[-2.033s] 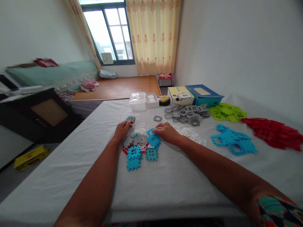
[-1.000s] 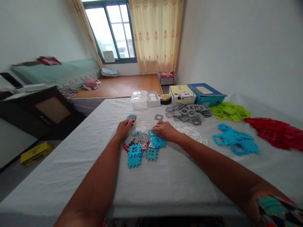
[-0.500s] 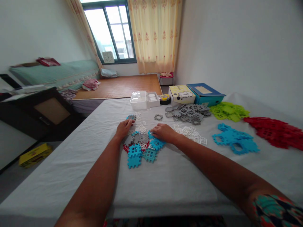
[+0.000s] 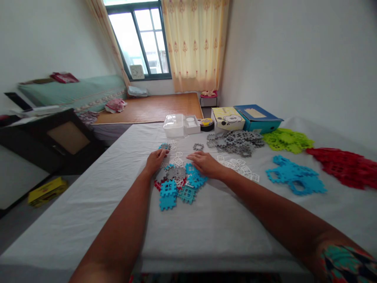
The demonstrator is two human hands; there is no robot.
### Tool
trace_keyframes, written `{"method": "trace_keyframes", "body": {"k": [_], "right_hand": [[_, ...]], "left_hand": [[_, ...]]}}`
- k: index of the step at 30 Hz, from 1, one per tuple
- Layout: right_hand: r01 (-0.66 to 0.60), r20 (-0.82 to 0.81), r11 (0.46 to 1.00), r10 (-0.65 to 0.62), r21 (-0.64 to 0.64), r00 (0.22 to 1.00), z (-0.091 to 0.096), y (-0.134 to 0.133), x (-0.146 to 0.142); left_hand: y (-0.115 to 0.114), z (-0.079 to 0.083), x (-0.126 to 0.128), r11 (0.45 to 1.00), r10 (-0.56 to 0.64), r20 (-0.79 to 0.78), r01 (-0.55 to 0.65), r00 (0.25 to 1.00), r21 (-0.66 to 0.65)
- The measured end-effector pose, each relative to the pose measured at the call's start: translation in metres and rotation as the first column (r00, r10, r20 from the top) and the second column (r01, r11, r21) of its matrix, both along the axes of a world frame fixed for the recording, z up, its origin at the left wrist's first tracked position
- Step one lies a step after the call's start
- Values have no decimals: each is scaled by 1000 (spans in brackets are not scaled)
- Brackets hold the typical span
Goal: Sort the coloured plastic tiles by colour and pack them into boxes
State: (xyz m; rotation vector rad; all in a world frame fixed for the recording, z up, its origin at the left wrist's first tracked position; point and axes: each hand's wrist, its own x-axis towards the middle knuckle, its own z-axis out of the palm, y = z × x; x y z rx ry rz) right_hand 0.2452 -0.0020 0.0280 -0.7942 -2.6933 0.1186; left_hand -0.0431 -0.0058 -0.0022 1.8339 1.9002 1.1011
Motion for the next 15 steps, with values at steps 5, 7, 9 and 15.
{"method": "trace_keyframes", "body": {"k": [5, 7, 9, 15], "right_hand": [[-83, 93, 996, 86, -29, 992, -12, -16, -27], [-60, 101, 998, 61, -20, 993, -7, -16, -24], [-12, 90, 1000, 11, 10, 996, -1, -12, -18], [195, 18, 981, -195, -13, 981, 5, 7, -8]], "left_hand": [[-1, -3, -1, 1000, -11, 20, 11, 1000, 7], [-1, -4, -2, 1000, -5, 30, 5, 1000, 2], [0, -5, -3, 1000, -7, 23, 7, 1000, 3], [0, -4, -3, 1000, 13, -16, -13, 1000, -3]]}}
